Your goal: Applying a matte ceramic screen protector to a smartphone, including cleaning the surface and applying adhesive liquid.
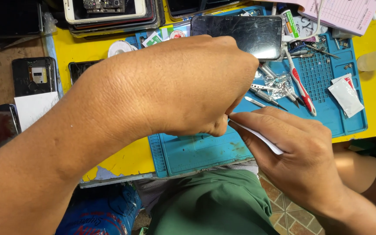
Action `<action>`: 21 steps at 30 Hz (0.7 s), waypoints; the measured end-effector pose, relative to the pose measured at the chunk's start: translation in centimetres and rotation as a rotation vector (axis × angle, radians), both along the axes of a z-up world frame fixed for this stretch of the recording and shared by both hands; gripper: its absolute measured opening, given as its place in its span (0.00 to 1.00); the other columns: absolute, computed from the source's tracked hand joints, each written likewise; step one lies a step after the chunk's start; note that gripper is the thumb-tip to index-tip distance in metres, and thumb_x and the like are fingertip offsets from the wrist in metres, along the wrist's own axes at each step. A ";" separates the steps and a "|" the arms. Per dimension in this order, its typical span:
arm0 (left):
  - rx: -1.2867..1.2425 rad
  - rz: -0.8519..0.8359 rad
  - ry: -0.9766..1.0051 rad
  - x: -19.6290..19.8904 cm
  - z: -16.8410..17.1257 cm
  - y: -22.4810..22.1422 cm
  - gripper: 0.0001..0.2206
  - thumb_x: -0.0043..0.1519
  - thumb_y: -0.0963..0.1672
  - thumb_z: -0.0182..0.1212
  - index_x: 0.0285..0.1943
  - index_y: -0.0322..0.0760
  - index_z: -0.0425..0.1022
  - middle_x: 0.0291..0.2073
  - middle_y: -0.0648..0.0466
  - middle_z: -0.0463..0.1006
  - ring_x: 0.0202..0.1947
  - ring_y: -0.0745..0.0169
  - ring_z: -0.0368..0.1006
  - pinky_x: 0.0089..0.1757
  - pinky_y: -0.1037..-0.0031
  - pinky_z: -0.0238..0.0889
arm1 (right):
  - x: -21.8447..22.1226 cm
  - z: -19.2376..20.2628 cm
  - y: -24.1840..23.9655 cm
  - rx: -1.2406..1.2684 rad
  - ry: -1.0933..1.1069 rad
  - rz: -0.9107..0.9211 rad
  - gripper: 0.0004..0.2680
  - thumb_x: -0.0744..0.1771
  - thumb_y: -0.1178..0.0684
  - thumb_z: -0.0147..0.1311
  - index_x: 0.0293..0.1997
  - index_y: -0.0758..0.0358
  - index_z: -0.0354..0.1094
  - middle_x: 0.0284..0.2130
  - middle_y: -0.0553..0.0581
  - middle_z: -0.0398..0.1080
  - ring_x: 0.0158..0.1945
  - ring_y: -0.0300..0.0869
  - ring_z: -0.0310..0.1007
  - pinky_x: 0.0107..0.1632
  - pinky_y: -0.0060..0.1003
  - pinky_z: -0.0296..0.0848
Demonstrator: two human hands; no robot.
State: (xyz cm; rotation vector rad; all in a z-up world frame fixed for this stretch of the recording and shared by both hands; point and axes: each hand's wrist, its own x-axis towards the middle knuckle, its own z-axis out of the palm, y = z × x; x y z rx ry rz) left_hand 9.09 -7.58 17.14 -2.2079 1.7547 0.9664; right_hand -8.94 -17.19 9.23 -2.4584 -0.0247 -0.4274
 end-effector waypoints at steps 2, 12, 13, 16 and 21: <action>0.001 0.004 0.003 0.0 0.2 0.1 0.17 0.50 0.43 0.64 0.15 0.36 0.59 0.14 0.47 0.54 0.19 0.51 0.52 0.24 0.59 0.53 | 0.3 0.5 -0.2 -0.033 0.008 0.031 0.06 0.67 0.66 0.60 0.48 0.66 0.75 0.36 0.56 0.78 0.34 0.42 0.78 0.35 0.35 0.71; 0.002 0.058 0.026 0.1 0.1 0.2 0.09 0.52 0.46 0.70 0.26 0.38 0.76 0.31 0.48 0.75 0.27 0.45 0.76 0.26 0.55 0.63 | 0.7 1.6 -0.5 -0.281 0.107 0.077 0.12 0.65 0.65 0.55 0.52 0.58 0.74 0.32 0.53 0.74 0.28 0.53 0.69 0.26 0.48 0.62; 0.018 0.070 0.032 0.1 0.3 0.2 0.10 0.53 0.47 0.72 0.29 0.38 0.78 0.33 0.48 0.77 0.29 0.45 0.78 0.27 0.54 0.65 | 0.7 1.7 -0.5 -0.280 0.123 0.087 0.17 0.61 0.68 0.53 0.52 0.59 0.74 0.33 0.54 0.74 0.29 0.55 0.70 0.27 0.49 0.64; 0.034 0.069 0.032 0.1 0.6 0.1 0.10 0.53 0.45 0.69 0.25 0.35 0.75 0.28 0.48 0.74 0.23 0.48 0.73 0.23 0.57 0.59 | 0.8 2.0 -0.8 -0.378 0.146 0.143 0.24 0.52 0.69 0.47 0.51 0.59 0.71 0.32 0.54 0.71 0.29 0.57 0.68 0.29 0.53 0.65; 0.038 0.105 0.026 0.0 0.8 0.0 0.10 0.53 0.48 0.72 0.28 0.38 0.79 0.34 0.49 0.77 0.27 0.45 0.77 0.27 0.55 0.63 | 1.5 2.4 -1.4 -0.400 0.282 0.128 0.12 0.61 0.60 0.52 0.47 0.52 0.67 0.25 0.51 0.69 0.28 0.55 0.69 0.25 0.55 0.65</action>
